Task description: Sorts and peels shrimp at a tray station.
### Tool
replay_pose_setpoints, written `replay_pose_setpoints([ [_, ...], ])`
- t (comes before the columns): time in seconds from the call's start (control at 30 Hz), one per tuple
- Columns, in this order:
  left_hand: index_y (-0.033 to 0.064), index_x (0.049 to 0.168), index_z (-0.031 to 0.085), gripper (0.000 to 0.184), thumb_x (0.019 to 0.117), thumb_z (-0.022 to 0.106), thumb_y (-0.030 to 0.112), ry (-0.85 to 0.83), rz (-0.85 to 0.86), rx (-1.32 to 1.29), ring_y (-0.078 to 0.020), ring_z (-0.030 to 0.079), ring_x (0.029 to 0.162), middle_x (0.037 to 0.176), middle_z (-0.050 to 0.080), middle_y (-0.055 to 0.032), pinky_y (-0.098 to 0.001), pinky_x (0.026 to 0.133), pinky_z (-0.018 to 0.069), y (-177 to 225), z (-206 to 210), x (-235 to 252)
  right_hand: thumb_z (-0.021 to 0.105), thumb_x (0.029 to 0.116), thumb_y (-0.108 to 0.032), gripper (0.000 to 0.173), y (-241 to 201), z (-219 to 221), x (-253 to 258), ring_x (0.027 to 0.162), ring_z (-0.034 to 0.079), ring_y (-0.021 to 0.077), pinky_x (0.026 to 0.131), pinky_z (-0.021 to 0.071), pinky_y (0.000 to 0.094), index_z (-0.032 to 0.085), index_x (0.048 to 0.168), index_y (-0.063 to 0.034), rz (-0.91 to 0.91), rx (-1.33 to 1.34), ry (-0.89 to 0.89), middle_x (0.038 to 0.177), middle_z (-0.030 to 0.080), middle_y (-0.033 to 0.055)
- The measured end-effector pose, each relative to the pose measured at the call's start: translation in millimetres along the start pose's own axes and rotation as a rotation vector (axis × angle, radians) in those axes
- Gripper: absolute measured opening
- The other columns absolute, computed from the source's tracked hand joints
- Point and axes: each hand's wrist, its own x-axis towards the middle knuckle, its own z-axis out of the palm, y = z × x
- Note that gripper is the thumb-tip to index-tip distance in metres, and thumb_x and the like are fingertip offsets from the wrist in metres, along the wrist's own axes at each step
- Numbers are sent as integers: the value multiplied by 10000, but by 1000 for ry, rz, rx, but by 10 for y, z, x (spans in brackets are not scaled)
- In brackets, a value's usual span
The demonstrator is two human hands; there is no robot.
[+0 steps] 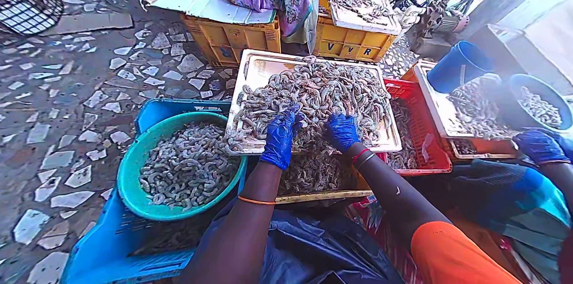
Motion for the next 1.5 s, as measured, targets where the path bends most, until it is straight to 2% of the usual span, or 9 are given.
replay_pose_setpoints([
  [0.2,-13,1333,609,327,1088,474,156,-149,165,389,-115,653,1149,1269,679,-117,-282,1013,519,-134,68,-17,540,1005,-223,384,-69,-120,52,1261,552,486,1101,326,701,644,1275,31,48,72,-70,1353,596,286],
  [0.27,123,1365,652,347,1054,538,227,-202,223,787,-175,547,1352,1407,632,-80,-390,1168,402,-165,9,13,527,1003,-191,328,-59,-275,31,1232,566,477,1059,371,691,665,1231,0,68,109,-14,1323,610,272],
  [0.43,423,1501,510,566,961,656,335,-74,276,1174,-353,446,1439,1572,480,-73,-643,1126,350,-155,151,16,400,1074,-370,425,-134,-827,-178,1179,637,368,976,474,594,670,1262,-100,53,271,60,1221,685,171],
  [0.73,295,1268,749,364,952,600,193,180,907,1320,-347,728,1023,1092,769,-91,-722,1060,363,-397,275,30,414,1084,-398,432,-212,-1072,-326,1069,676,305,944,488,547,690,1153,-73,54,495,-218,1086,719,141],
  [0.9,85,1144,762,266,920,619,85,108,769,1510,-382,708,1066,1101,749,-171,-712,1130,288,-326,403,-126,426,1064,-455,453,-153,-1062,-370,1113,663,305,951,474,558,689,1139,-94,65,450,-203,1128,712,139],
  [1.13,91,1236,706,343,1105,409,200,120,222,814,-244,679,1159,1168,745,-90,-535,1059,470,-156,281,10,456,1048,-516,487,-146,-926,-386,1053,669,290,1021,408,559,723,1088,-111,-85,400,-87,1044,731,119],
  [1.27,163,1487,546,438,1052,514,191,-222,290,840,-223,536,1370,1470,587,-71,-461,1164,405,-190,98,82,474,1050,-476,445,-97,-939,-393,1013,688,272,975,454,545,732,1074,-115,-103,436,-11,1010,740,104],
  [1.37,-23,1354,615,378,1073,491,198,-244,312,1040,-370,524,1363,1403,589,-247,-543,1165,360,-149,192,-108,442,1043,-519,520,-164,-940,-387,993,679,284,962,446,539,730,998,-88,-107,467,-38,972,725,123],
  [1.5,-7,1327,638,361,1081,456,186,-112,248,1073,-367,579,1300,1331,642,-233,-584,1131,374,-65,95,-66,530,1044,-413,395,-260,-994,-421,773,619,141,765,496,386,703,956,-69,-55,906,-111,842,671,36],
])
